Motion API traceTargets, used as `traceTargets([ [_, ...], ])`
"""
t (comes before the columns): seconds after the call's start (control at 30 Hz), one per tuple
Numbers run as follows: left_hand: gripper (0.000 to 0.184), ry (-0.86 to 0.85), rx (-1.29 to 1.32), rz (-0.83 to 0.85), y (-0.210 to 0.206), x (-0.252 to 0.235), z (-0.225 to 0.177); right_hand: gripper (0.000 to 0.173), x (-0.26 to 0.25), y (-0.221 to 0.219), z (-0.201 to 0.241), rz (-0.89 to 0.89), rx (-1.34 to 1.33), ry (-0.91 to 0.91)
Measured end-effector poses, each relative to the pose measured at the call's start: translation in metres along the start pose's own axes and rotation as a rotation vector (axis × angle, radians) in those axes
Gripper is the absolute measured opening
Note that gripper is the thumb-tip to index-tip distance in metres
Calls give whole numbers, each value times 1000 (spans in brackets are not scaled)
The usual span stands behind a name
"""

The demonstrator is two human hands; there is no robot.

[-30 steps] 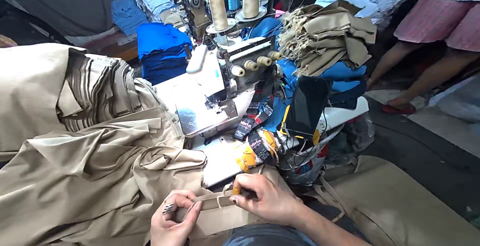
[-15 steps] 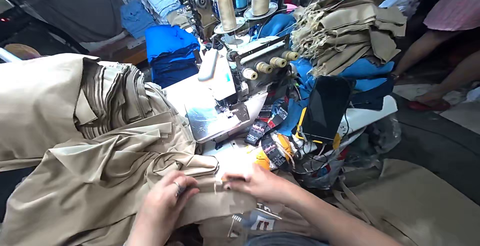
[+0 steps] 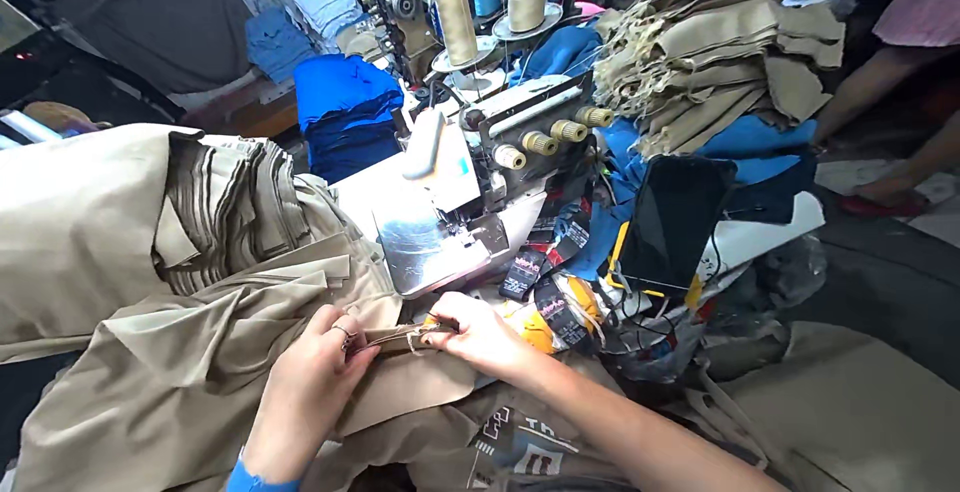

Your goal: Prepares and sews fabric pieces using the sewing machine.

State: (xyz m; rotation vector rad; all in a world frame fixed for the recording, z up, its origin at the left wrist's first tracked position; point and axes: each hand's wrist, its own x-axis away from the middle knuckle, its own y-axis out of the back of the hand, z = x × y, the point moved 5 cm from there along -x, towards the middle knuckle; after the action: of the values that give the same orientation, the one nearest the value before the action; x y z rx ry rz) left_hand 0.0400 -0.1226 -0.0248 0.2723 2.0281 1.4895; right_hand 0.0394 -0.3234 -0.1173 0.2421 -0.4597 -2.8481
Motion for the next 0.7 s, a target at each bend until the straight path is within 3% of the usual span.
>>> traceTargets([
  [0.17, 13, -47, -10, -116, 19, 2, -11, 21, 6, 9, 19, -205, -7, 89],
  [0.37, 24, -36, -136, -118, 29, 3, -18, 25, 9, 10, 25, -297, 108, 56],
  [0.47, 21, -42, -175, -142, 32, -9, -15, 29, 10, 15, 26, -232, 155, 24],
  [0.53, 17, -18, -2, -156, 30, -28, -9, 29, 10, 23, 25, -180, 71, -4],
  [0.63, 11, 174, 519, -61, 7, -69, -8, 27, 11, 39, 17, -207, -187, 4],
  [0.7, 11, 279, 682, -18, -17, -97, -16, 20, 16, 53, 12, -216, -348, -27],
])
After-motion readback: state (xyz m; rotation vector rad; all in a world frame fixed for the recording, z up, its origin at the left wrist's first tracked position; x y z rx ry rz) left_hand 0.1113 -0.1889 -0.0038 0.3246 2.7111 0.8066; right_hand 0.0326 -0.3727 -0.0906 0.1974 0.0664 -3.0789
